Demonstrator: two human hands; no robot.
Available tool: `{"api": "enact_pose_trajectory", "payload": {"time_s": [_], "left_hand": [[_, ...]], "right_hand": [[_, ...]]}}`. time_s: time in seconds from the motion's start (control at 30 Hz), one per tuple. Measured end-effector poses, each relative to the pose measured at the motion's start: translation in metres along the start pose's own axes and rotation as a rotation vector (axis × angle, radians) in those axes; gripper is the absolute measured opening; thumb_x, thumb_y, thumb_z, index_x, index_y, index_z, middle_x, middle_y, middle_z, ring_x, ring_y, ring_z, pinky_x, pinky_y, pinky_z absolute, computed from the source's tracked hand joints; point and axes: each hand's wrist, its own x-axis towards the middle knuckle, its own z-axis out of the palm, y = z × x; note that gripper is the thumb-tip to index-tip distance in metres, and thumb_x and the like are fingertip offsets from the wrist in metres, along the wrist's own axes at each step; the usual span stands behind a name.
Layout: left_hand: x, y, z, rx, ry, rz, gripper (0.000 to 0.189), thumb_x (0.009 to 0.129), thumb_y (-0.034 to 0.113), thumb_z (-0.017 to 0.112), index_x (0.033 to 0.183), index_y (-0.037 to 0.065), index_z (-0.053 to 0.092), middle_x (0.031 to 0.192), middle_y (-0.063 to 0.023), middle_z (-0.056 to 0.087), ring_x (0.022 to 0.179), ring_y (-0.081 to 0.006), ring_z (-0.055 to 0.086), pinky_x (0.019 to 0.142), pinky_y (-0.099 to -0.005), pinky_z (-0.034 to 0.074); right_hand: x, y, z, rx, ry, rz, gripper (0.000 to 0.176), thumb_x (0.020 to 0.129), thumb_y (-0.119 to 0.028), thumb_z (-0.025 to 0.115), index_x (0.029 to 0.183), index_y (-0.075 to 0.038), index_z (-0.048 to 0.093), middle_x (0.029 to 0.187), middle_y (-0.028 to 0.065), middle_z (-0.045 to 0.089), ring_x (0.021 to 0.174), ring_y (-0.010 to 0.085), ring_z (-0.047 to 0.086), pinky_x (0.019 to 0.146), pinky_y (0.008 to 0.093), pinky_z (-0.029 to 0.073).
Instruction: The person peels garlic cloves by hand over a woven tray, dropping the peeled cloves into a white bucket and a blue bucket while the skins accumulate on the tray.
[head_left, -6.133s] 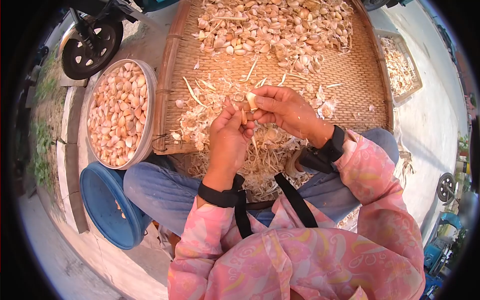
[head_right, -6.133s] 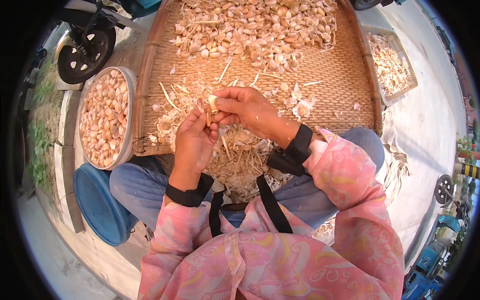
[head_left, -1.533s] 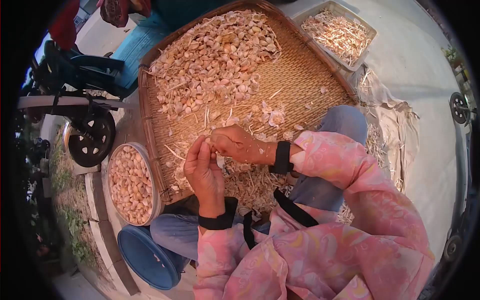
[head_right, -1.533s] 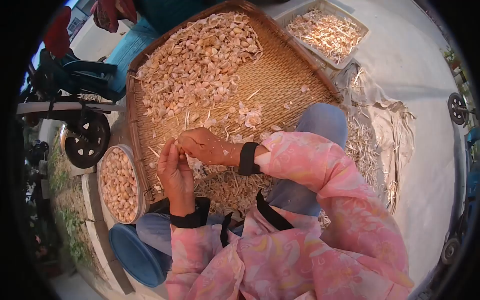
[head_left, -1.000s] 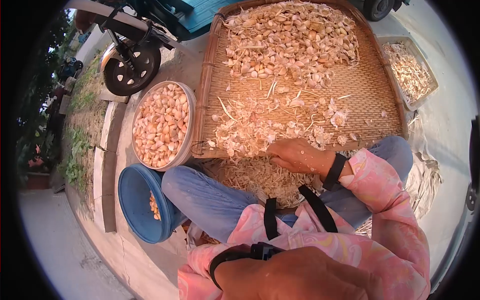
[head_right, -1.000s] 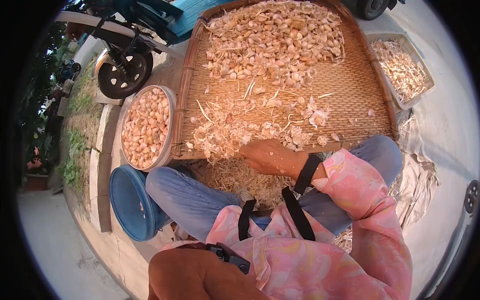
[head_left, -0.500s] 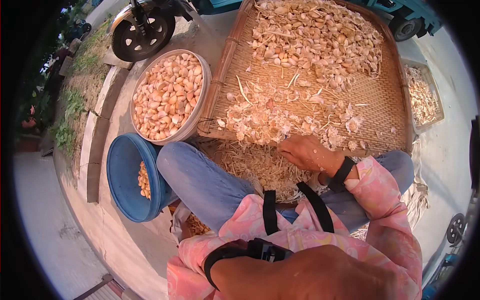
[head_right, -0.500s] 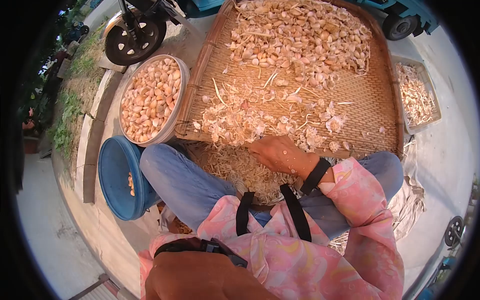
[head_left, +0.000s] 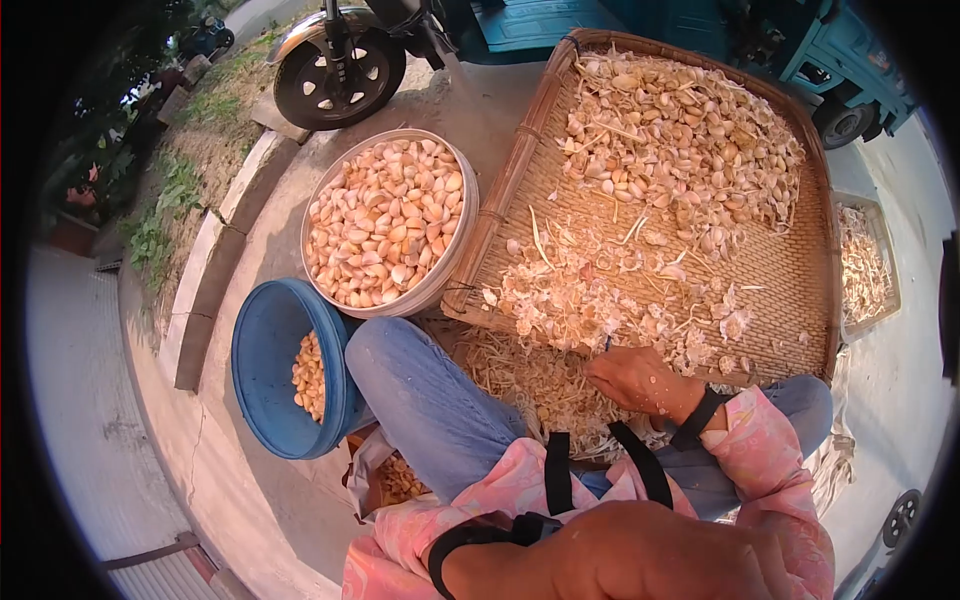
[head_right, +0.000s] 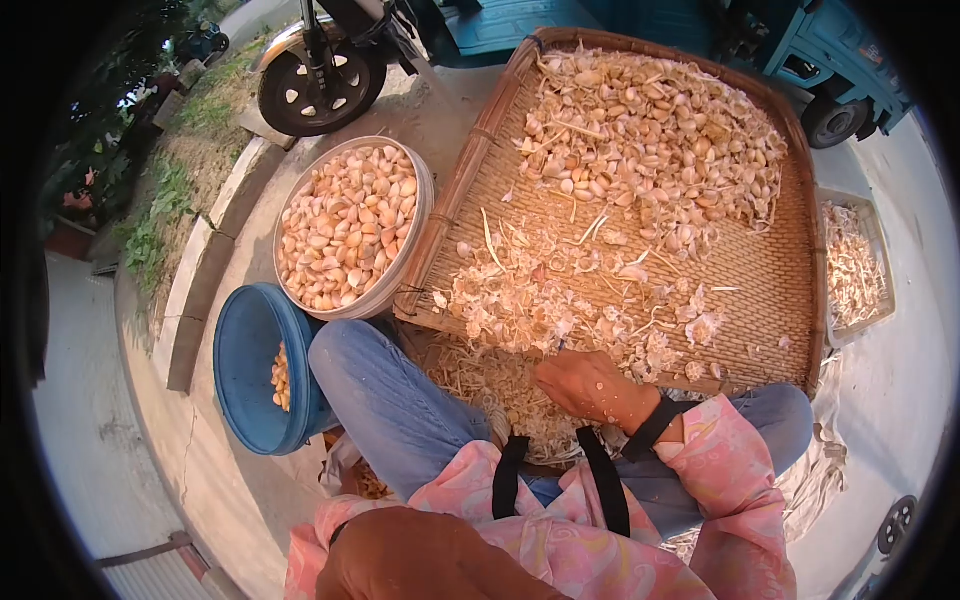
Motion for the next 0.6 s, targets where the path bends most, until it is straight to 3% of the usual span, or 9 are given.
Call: {"api": "enact_pose_trajectory", "payload": {"time_s": [0.1, 0.17, 0.27, 0.3, 0.37, 0.47, 0.53, 0.57, 0.6], "left_hand": [[0.012, 0.026, -0.018, 0.262, -0.147, -0.028, 0.022, 0.076, -0.009, 0.062, 0.095, -0.016, 0.054, 0.084, -0.0244, 0.060, 0.071, -0.0238, 0.059, 0.058, -0.0284, 0.046], [0.012, 0.065, -0.012, 0.548, 0.005, -0.113, 0.022, 0.080, -0.002, 0.059, 0.099, -0.012, 0.055, 0.092, -0.0252, 0.058, 0.074, -0.0214, 0.058, 0.064, -0.0286, 0.046], [0.042, 0.142, -0.022, 0.943, 0.442, -0.068, 0.020, 0.088, 0.005, 0.050, 0.105, -0.005, 0.054, 0.097, -0.0185, 0.059, 0.072, -0.0088, 0.052, 0.065, -0.0165, 0.042], [0.050, 0.177, -0.048, 1.073, 0.515, -0.049, 0.026, 0.090, 0.006, 0.048, 0.113, -0.004, 0.049, 0.107, -0.0179, 0.051, 0.077, -0.0126, 0.048, 0.065, -0.0193, 0.044], [0.062, 0.236, -0.097, 1.461, 0.718, -0.003, 0.026, 0.085, 0.008, 0.056, 0.109, -0.001, 0.056, 0.097, -0.0082, 0.060, 0.076, -0.0090, 0.052, 0.067, -0.0201, 0.043], [0.054, 0.287, -0.121, 1.769, 1.011, -0.194, 0.034, 0.086, 0.013, 0.055, 0.118, 0.003, 0.053, 0.110, -0.0106, 0.054, 0.095, -0.0147, 0.050, 0.081, -0.0275, 0.043], [0.031, 0.290, -0.105, 1.964, 0.898, -0.142, 0.036, 0.085, 0.017, 0.055, 0.120, 0.007, 0.053, 0.113, -0.0098, 0.053, 0.101, -0.0152, 0.047, 0.085, -0.0291, 0.040], [0.018, 0.287, -0.095, 2.017, 0.888, -0.054, 0.033, 0.083, 0.015, 0.059, 0.113, 0.001, 0.057, 0.090, -0.0021, 0.057, 0.074, -0.0079, 0.048, 0.066, -0.0203, 0.039], [0.001, 0.295, -0.088, 2.041, 0.905, -0.052, 0.032, 0.083, 0.014, 0.058, 0.112, 0.000, 0.057, 0.091, -0.0033, 0.058, 0.076, -0.0073, 0.049, 0.067, -0.0212, 0.040]], "right_hand": [[0.003, 0.001, -0.001, 0.032, 0.005, 0.005, 0.008, 0.079, -0.013, 0.057, 0.086, -0.009, 0.054, 0.069, 0.0083, 0.055, 0.068, 0.0291, 0.058, 0.057, 0.0387, 0.047], [0.004, 0.000, 0.000, 0.065, -0.003, 0.020, 0.009, 0.079, -0.013, 0.056, 0.088, -0.010, 0.055, 0.071, 0.0085, 0.056, 0.069, 0.0291, 0.059, 0.058, 0.0390, 0.047], [0.003, -0.001, -0.002, 0.029, -0.054, 0.052, 0.011, 0.079, -0.013, 0.056, 0.090, -0.010, 0.057, 0.075, 0.0088, 0.059, 0.072, 0.0287, 0.059, 0.060, 0.0396, 0.047], [0.002, 0.000, 0.000, 0.032, -0.058, 0.052, 0.010, 0.079, -0.013, 0.057, 0.089, -0.010, 0.057, 0.075, 0.0090, 0.058, 0.072, 0.0287, 0.058, 0.061, 0.0396, 0.047], [0.001, -0.002, 0.002, 0.031, -0.073, 0.043, 0.009, 0.079, -0.012, 0.057, 0.088, -0.009, 0.057, 0.076, 0.0092, 0.058, 0.071, 0.0288, 0.058, 0.062, 0.0395, 0.047], [0.004, -0.004, -0.002, 0.020, -0.074, 0.028, 0.009, 0.079, -0.011, 0.057, 0.088, -0.008, 0.058, 0.076, 0.0091, 0.058, 0.071, 0.0290, 0.058, 0.061, 0.0387, 0.047], [0.003, -0.006, -0.006, 0.027, -0.044, 0.059, 0.009, 0.079, -0.011, 0.057, 0.088, -0.008, 0.058, 0.076, 0.0086, 0.058, 0.071, 0.0291, 0.058, 0.061, 0.0379, 0.047], [-0.002, 0.005, 0.001, 0.033, -0.030, 0.063, 0.012, 0.079, -0.014, 0.056, 0.091, -0.010, 0.057, 0.076, 0.0078, 0.058, 0.075, 0.0270, 0.059, 0.061, 0.0375, 0.048], [-0.002, 0.005, -0.006, 0.026, -0.012, 0.038, 0.013, 0.079, -0.014, 0.056, 0.092, -0.010, 0.058, 0.078, 0.0083, 0.058, 0.076, 0.0269, 0.059, 0.062, 0.0369, 0.048]]}}
